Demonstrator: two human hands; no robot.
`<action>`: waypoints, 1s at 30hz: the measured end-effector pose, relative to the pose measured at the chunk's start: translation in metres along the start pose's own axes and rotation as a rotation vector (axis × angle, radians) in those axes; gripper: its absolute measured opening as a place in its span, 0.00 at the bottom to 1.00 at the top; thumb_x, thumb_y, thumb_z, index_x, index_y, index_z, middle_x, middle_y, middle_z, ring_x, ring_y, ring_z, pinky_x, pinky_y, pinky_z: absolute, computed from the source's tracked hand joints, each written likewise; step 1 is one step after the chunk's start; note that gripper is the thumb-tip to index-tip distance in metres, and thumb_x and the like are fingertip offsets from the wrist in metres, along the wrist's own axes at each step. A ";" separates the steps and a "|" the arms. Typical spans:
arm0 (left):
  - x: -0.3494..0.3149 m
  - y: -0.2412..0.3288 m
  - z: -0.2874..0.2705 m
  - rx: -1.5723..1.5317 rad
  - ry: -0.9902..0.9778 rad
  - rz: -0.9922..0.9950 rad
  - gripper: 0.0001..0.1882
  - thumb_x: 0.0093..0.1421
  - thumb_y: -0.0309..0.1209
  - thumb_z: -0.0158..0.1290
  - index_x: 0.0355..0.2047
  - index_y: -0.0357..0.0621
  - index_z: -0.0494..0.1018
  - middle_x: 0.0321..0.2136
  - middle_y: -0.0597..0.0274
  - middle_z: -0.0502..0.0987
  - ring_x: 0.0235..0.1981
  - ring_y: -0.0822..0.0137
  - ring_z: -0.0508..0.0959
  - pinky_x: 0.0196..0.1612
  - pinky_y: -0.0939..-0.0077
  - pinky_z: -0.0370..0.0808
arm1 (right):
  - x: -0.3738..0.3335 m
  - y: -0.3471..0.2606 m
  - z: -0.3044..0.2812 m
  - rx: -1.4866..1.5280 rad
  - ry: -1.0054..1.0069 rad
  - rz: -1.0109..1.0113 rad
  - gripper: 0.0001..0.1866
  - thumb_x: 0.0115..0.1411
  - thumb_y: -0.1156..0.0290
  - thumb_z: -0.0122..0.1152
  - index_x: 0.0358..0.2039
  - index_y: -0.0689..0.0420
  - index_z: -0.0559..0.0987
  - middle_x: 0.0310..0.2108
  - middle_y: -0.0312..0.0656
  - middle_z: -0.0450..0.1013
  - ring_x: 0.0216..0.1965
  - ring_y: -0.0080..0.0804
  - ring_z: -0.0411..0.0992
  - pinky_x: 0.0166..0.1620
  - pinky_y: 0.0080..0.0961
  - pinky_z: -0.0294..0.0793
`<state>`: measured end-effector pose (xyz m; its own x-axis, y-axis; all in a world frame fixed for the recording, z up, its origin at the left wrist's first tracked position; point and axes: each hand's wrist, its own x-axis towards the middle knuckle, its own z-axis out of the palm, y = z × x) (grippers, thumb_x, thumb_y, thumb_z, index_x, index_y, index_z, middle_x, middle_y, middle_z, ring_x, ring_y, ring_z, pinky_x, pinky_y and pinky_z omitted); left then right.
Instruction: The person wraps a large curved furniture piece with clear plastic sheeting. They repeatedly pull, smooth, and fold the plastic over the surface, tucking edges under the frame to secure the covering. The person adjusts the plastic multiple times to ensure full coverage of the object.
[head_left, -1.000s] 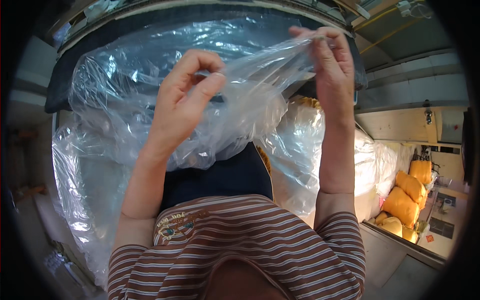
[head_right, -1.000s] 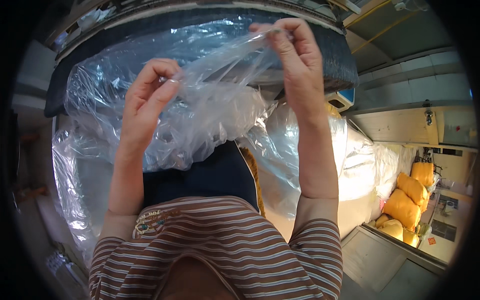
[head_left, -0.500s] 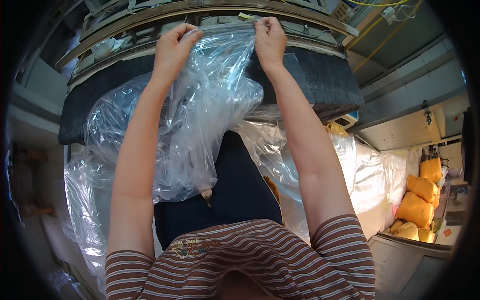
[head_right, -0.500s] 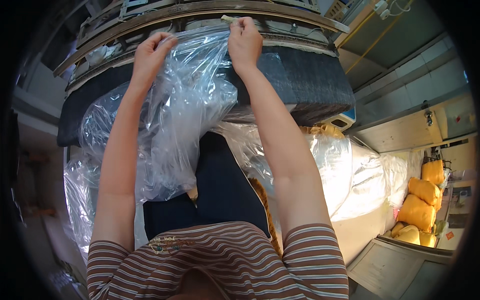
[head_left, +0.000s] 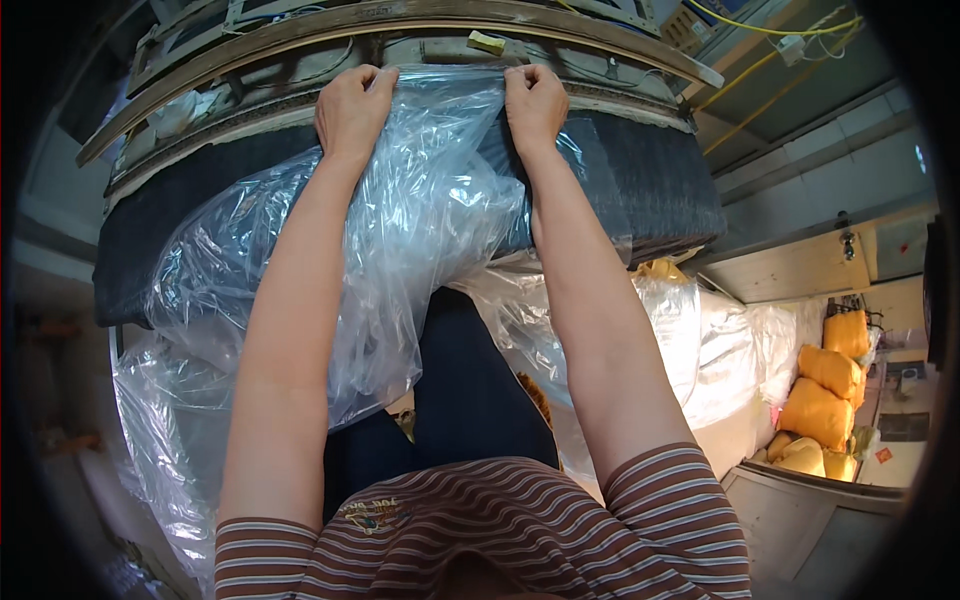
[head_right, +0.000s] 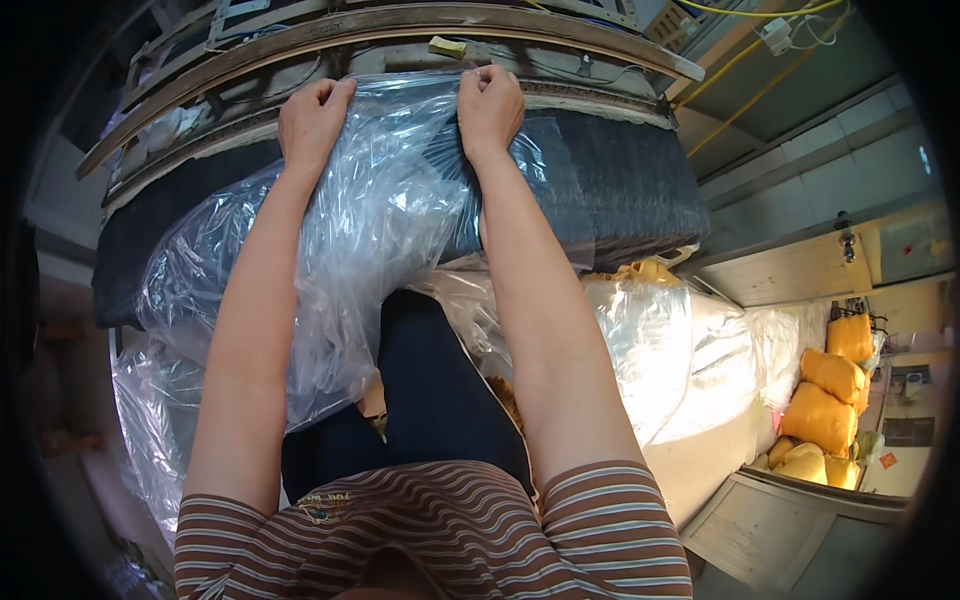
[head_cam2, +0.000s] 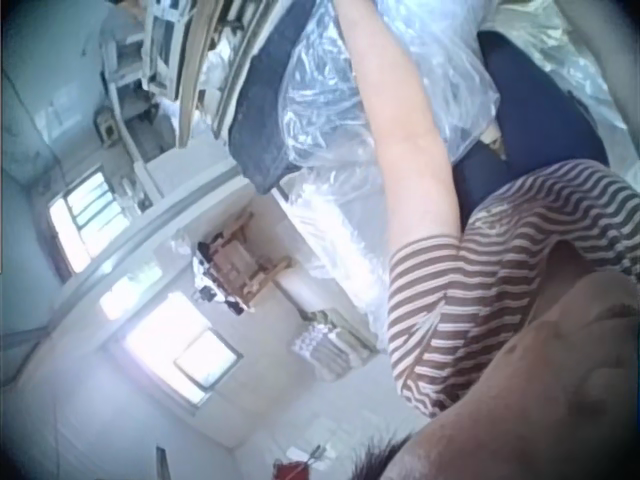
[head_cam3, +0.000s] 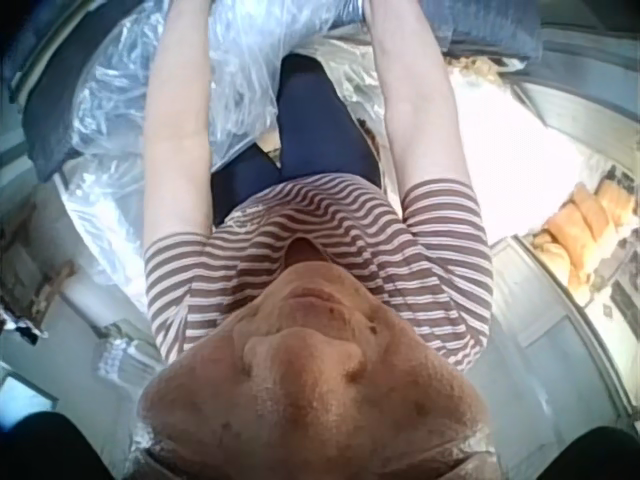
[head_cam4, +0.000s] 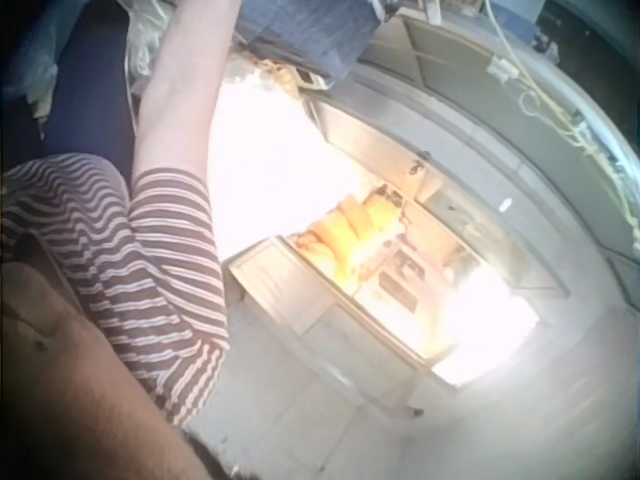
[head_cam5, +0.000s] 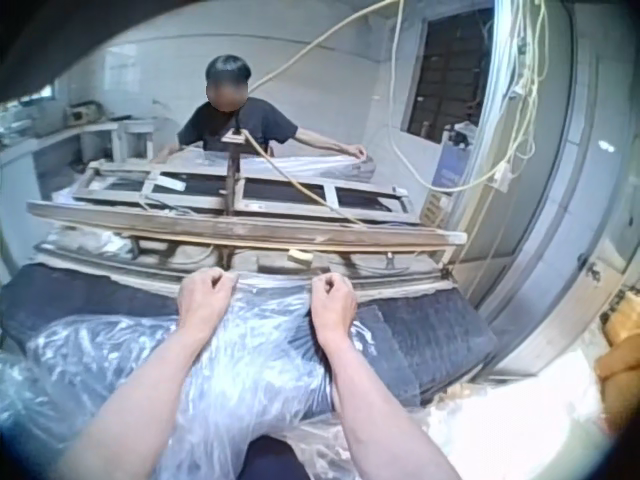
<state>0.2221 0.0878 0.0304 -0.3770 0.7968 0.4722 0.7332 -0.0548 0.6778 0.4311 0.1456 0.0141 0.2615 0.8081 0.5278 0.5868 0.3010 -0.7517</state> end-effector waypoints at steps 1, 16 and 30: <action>0.001 0.004 -0.002 0.035 0.001 -0.005 0.20 0.56 0.49 0.52 0.30 0.46 0.80 0.25 0.52 0.79 0.29 0.52 0.78 0.34 0.65 0.72 | 0.002 -0.001 0.001 -0.005 0.014 -0.010 0.12 0.53 0.63 0.58 0.26 0.60 0.79 0.29 0.47 0.75 0.33 0.46 0.73 0.38 0.37 0.70; 0.006 0.009 -0.008 0.316 -0.184 0.031 0.26 0.57 0.55 0.49 0.24 0.45 0.81 0.22 0.47 0.78 0.30 0.48 0.79 0.35 0.58 0.74 | 0.008 0.008 0.001 -0.114 0.213 0.022 0.16 0.50 0.68 0.59 0.33 0.62 0.65 0.40 0.53 0.61 0.45 0.52 0.62 0.51 0.42 0.61; -0.006 0.022 -0.031 -0.172 -0.097 0.102 0.18 0.60 0.43 0.50 0.32 0.40 0.77 0.23 0.54 0.78 0.25 0.60 0.77 0.32 0.70 0.70 | -0.012 -0.024 -0.033 0.231 0.248 -0.039 0.15 0.64 0.63 0.47 0.32 0.64 0.65 0.35 0.48 0.62 0.40 0.41 0.61 0.48 0.35 0.60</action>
<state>0.2224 0.0633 0.0600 -0.2436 0.8359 0.4920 0.6543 -0.2328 0.7195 0.4397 0.1122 0.0390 0.4370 0.6548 0.6167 0.4180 0.4592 -0.7838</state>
